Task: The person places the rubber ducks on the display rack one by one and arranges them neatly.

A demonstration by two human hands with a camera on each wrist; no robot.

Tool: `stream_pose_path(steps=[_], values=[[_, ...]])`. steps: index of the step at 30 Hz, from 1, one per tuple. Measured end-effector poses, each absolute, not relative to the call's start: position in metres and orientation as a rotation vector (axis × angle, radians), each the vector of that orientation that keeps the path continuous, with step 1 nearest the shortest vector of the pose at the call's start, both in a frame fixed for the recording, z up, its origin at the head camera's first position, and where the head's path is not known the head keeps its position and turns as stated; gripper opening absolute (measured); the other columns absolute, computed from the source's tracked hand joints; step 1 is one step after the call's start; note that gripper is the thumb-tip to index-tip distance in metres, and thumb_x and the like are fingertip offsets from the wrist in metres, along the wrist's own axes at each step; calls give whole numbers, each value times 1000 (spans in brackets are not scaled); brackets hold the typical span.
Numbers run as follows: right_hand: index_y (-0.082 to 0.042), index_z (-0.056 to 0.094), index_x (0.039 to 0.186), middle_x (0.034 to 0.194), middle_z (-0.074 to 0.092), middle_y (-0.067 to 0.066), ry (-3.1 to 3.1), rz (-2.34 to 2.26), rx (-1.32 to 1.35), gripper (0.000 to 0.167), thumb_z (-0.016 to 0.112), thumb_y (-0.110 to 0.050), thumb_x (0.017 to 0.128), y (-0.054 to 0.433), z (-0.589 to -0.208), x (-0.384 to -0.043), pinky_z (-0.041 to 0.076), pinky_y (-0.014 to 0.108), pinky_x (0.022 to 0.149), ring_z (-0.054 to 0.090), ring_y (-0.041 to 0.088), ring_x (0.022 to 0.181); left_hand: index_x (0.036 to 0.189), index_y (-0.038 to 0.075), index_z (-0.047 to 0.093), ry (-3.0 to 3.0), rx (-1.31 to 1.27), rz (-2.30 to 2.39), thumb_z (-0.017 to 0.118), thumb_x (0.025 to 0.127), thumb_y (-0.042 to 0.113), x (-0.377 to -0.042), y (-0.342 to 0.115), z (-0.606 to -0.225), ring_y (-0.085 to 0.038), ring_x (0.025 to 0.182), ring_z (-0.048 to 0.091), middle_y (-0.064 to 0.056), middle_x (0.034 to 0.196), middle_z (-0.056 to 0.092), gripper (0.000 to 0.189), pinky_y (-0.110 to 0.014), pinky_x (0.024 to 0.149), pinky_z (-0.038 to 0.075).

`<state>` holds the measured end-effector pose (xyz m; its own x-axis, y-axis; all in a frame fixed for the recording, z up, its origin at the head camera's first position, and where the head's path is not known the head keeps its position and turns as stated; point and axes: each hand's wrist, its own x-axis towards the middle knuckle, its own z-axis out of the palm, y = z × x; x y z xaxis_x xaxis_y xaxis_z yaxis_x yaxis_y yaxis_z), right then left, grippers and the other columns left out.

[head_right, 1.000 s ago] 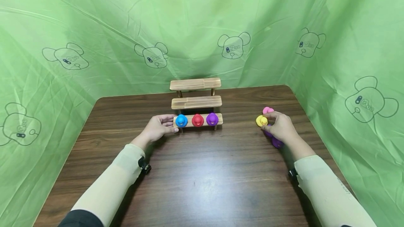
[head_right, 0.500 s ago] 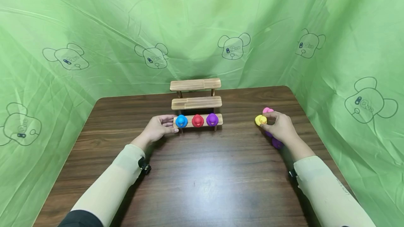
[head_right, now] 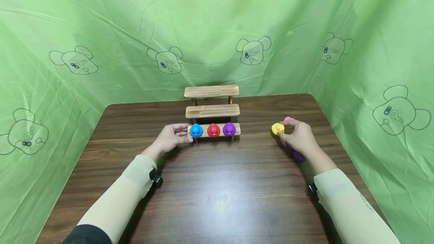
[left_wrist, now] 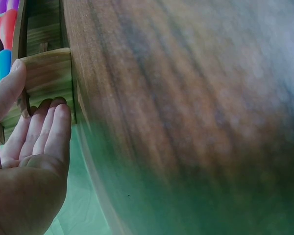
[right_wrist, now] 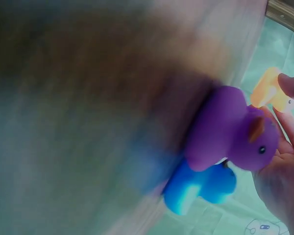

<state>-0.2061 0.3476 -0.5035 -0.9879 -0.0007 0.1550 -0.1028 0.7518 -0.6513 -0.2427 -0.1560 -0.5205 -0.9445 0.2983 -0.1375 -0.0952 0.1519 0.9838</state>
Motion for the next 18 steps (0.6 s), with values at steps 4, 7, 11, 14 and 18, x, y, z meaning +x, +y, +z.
stream_pose_path(steps=[4, 7, 11, 14, 18], values=[[-5, 76, 119, 116, 75, 18, -2760, 1080, 129, 38, 90, -18, 85, 341, -495, -207, 50, 8, 73, 74, 37, 101, 141, -7, 60, 2146, 190, 1851, 87, 81, -8, -242, -156, -519, -36, 125, 65, -24, 137, 65, 65, -28, 92, 60], [-7, 77, 119, 120, 75, 14, -2736, 1078, 170, 37, 89, -16, 85, 332, -486, -208, 55, 13, 78, 73, 35, 104, 141, -6, 60, 2157, 186, 1844, 86, 82, -8, -241, -155, -517, -36, 124, 66, -23, 137, 66, 64, -28, 93, 60], [-6, 78, 119, 119, 76, 12, -2690, 1175, 210, 35, 88, -11, 85, 315, -472, -210, 60, 19, 79, 74, 25, 100, 141, -7, 60, 2153, 175, 1849, 85, 82, -10, -240, -154, -515, -35, 123, 66, -23, 136, 66, 64, -29, 92, 60], [-4, 78, 117, 117, 76, 15, -2649, 1267, 235, 34, 88, -6, 84, 301, -464, -211, 60, 17, 76, 75, 15, 95, 141, -7, 60, 2157, 174, 1847, 85, 82, -10, -239, -154, -514, -36, 123, 66, -24, 137, 65, 64, -29, 92, 60], [-4, 78, 117, 117, 77, 13, -2627, 1268, 281, 35, 88, -3, 83, 285, -453, -214, 61, 18, 77, 75, 14, 96, 141, -7, 60, 2168, 183, 1841, 85, 82, -9, -238, -154, -513, -36, 124, 66, -24, 137, 65, 63, -28, 93, 60]])
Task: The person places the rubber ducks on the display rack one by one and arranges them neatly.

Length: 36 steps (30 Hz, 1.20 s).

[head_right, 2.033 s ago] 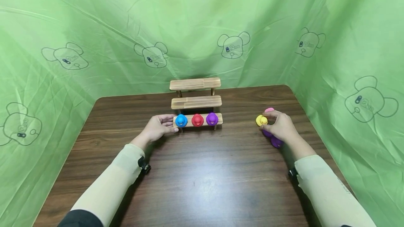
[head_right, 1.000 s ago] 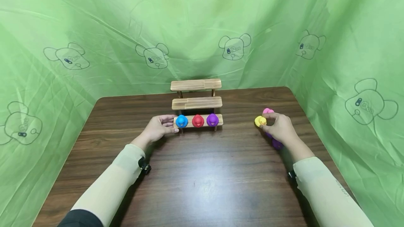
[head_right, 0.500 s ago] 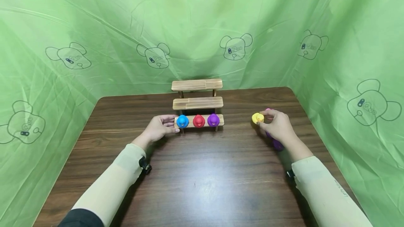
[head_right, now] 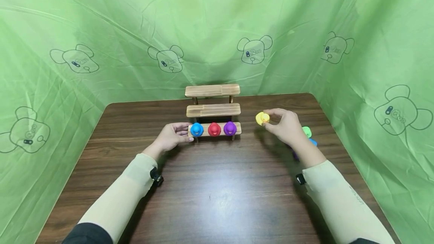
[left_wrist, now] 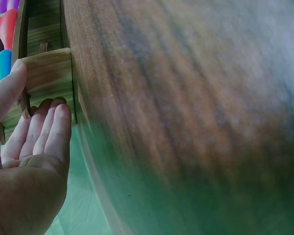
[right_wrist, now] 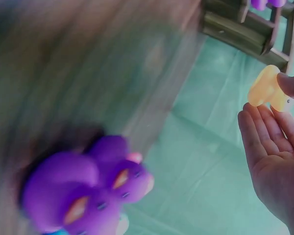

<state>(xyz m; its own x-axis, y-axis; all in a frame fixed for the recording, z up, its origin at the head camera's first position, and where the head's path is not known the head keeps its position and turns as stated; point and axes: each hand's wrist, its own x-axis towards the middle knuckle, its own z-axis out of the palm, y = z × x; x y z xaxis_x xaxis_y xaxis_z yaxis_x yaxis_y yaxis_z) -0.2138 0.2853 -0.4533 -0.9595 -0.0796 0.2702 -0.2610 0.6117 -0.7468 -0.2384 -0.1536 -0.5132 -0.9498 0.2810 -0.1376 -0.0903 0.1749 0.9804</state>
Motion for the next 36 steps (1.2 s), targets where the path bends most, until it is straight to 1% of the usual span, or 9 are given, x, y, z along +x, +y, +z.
stream_pose_path(steps=[5, 6, 9, 11, 17, 22, 29, 36], values=[[-7, 77, 122, 119, 76, 10, -2616, 1293, 349, 38, 86, -4, 85, 267, -442, -217, 61, 20, 78, 74, 26, 103, 140, -8, 60, 2160, 193, 1852, 84, 82, -10, -238, -154, -513, -36, 123, 66, -24, 136, 65, 63, -29, 93, 60], [-7, 77, 123, 119, 76, 10, -2618, 1295, 356, 38, 87, -6, 86, 263, -440, -217, 61, 20, 81, 74, 28, 103, 140, -9, 59, 2163, 198, 1849, 84, 82, -10, -239, -154, -513, -36, 123, 66, -24, 137, 65, 63, -29, 93, 60], [-10, 78, 122, 117, 77, 6, -2621, 1287, 362, 38, 87, -7, 85, 252, -437, -221, 59, 24, 85, 74, 25, 105, 140, -8, 60, 2170, 196, 1844, 85, 82, -9, -239, -155, -514, -35, 123, 66, -23, 136, 66, 63, -28, 94, 59], [-11, 79, 120, 116, 77, 5, -2617, 1290, 373, 37, 88, -7, 84, 244, -435, -224, 58, 30, 89, 73, 24, 105, 140, -8, 60, 2180, 205, 1834, 85, 82, -8, -240, -156, -513, -35, 124, 66, -23, 137, 65, 63, -28, 95, 59], [-10, 78, 119, 114, 77, 5, -2587, 1368, 443, 38, 88, -4, 82, 221, -429, -231, 60, 42, 94, 73, 23, 103, 141, -8, 60, 2183, 216, 1822, 85, 83, -8, -239, -155, -510, -37, 125, 64, -24, 138, 65, 63, -30, 97, 58], [-10, 78, 119, 115, 77, 4, -2583, 1367, 504, 38, 88, -6, 82, 203, -425, -235, 59, 44, 95, 72, 23, 105, 140, -7, 61, 2186, 206, 1826, 86, 82, -8, -240, -155, -514, -35, 123, 66, -22, 136, 66, 63, -30, 96, 59], [-5, 77, 120, 118, 75, 10, -2591, 1476, 543, 36, 86, -5, 85, 176, -420, -243, 61, 49, 94, 74, 29, 103, 140, -6, 61, 2189, 197, 1818, 86, 82, -6, -242, -156, -516, -33, 123, 66, -21, 136, 66, 63, -30, 97, 59], [-8, 77, 120, 115, 76, 8, -2652, 1393, 556, 36, 86, -8, 85, 155, -419, -250, 61, 45, 92, 73, 25, 102, 140, -5, 61, 2199, 191, 1803, 86, 82, -7, -242, -156, -514, -33, 124, 66, -20, 137, 66, 63, -30, 97, 58]])
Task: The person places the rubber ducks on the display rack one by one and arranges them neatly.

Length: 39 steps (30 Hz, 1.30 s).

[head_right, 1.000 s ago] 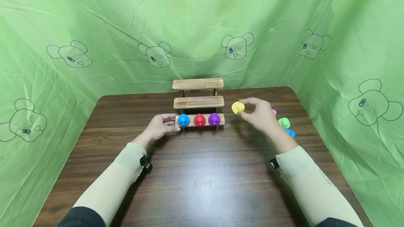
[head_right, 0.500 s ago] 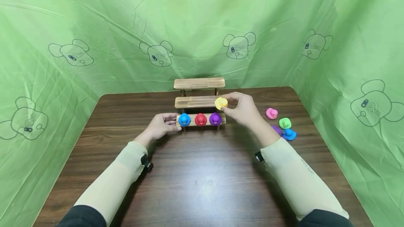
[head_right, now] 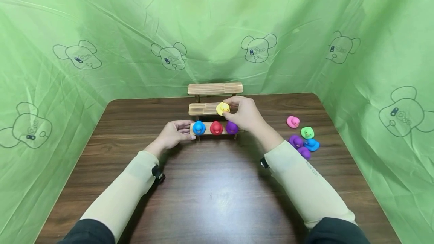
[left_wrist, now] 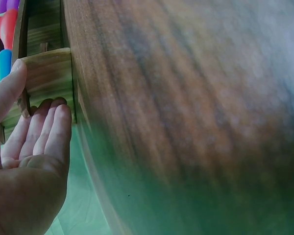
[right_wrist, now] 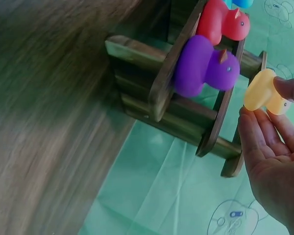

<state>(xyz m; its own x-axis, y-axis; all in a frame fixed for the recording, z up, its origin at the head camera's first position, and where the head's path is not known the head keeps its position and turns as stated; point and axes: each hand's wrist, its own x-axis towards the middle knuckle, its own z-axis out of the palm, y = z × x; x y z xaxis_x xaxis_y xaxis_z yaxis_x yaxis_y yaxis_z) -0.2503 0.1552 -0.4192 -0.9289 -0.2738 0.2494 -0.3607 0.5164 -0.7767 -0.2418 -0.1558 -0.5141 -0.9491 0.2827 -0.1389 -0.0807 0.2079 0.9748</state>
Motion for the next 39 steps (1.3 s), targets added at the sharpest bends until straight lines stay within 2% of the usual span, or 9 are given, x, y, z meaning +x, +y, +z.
stream_pose_path(steps=[7, 14, 22, 29, 39], values=[[-7, 76, 121, 115, 76, 9, -2701, 1373, 566, 36, 85, -8, 86, 135, -417, -258, 59, 45, 97, 73, 25, 104, 140, -6, 61, 2195, 186, 1805, 86, 82, -7, -242, -156, -513, -34, 124, 66, -21, 137, 66, 63, -29, 97, 58], [-6, 76, 120, 114, 76, 8, -2710, 1391, 588, 36, 85, -8, 86, 116, -420, -268, 60, 40, 95, 73, 21, 104, 140, -5, 62, 2183, 185, 1809, 87, 82, -7, -243, -155, -513, -34, 125, 65, -21, 137, 66, 63, -29, 97, 58], [-12, 78, 118, 111, 78, 2, -2772, 1282, 598, 35, 87, -14, 85, 98, -420, -274, 59, 36, 93, 74, 16, 103, 140, -4, 62, 2177, 175, 1807, 86, 81, -7, -244, -156, -513, -33, 124, 66, -20, 137, 66, 63, -29, 96, 59], [-5, 75, 122, 118, 76, 9, -2764, 1291, 700, 37, 84, -9, 87, 84, -419, -278, 60, 38, 96, 73, 21, 108, 139, -5, 62, 2152, 165, 1828, 86, 82, -8, -243, -155, -512, -34, 124, 66, -21, 136, 66, 63, -29, 95, 59], [-6, 75, 121, 117, 75, 7, -2792, 1286, 697, 34, 84, -9, 88, 73, -420, -280, 60, 35, 93, 71, 18, 105, 140, -5, 62, 2170, 163, 1812, 87, 82, -5, -242, -156, -511, -34, 125, 65, -20, 137, 66, 63, -28, 96, 58]])
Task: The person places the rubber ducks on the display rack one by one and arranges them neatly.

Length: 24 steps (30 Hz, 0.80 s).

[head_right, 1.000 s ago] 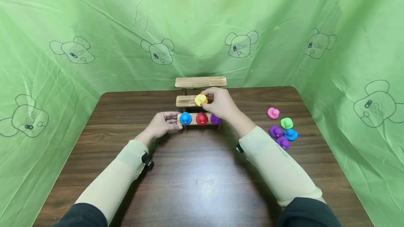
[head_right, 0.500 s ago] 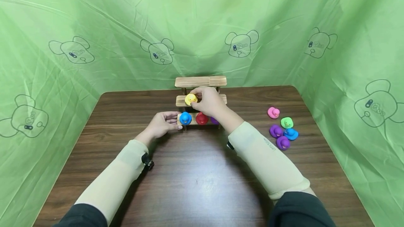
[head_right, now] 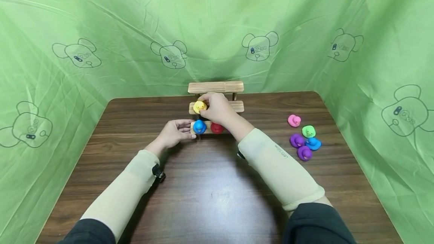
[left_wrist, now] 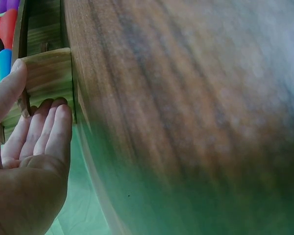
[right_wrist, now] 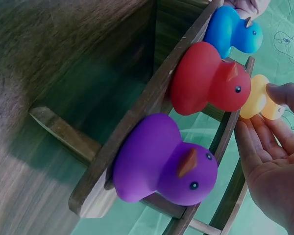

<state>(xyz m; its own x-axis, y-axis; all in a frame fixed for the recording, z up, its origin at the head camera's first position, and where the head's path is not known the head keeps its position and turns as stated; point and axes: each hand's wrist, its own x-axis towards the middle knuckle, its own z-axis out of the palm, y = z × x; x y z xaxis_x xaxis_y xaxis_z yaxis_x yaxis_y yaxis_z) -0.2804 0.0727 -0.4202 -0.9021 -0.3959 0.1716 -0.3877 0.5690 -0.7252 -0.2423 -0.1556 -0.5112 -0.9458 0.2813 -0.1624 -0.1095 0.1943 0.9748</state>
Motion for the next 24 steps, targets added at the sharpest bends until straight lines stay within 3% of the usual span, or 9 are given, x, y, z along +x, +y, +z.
stream_pose_path(steps=[12, 18, 24], values=[[-7, 76, 119, 118, 72, 6, 2830, -1270, -683, 35, 87, -11, 86, 69, -423, -278, 59, 35, 93, 71, 18, 104, 141, -7, 59, 2176, 178, 1815, 86, 83, -6, -242, -155, -513, -34, 124, 66, -22, 137, 65, 64, -28, 95, 59], [-5, 73, 126, 123, 71, 9, 2769, -1334, -651, 43, 88, -8, 86, 71, -424, -277, 59, 42, 98, 71, 22, 109, 143, -8, 58, 2171, 190, 1814, 84, 84, -6, -241, -155, -510, -38, 127, 63, -25, 139, 63, 65, -26, 95, 58], [-3, 70, 131, 128, 70, 10, 2755, -1347, -638, 50, 89, -10, 85, 78, -423, -276, 58, 35, 100, 70, 24, 115, 143, -7, 58, 2182, 191, 1798, 85, 84, -4, -240, -155, -509, -39, 128, 62, -25, 140, 63, 66, -26, 97, 57]])
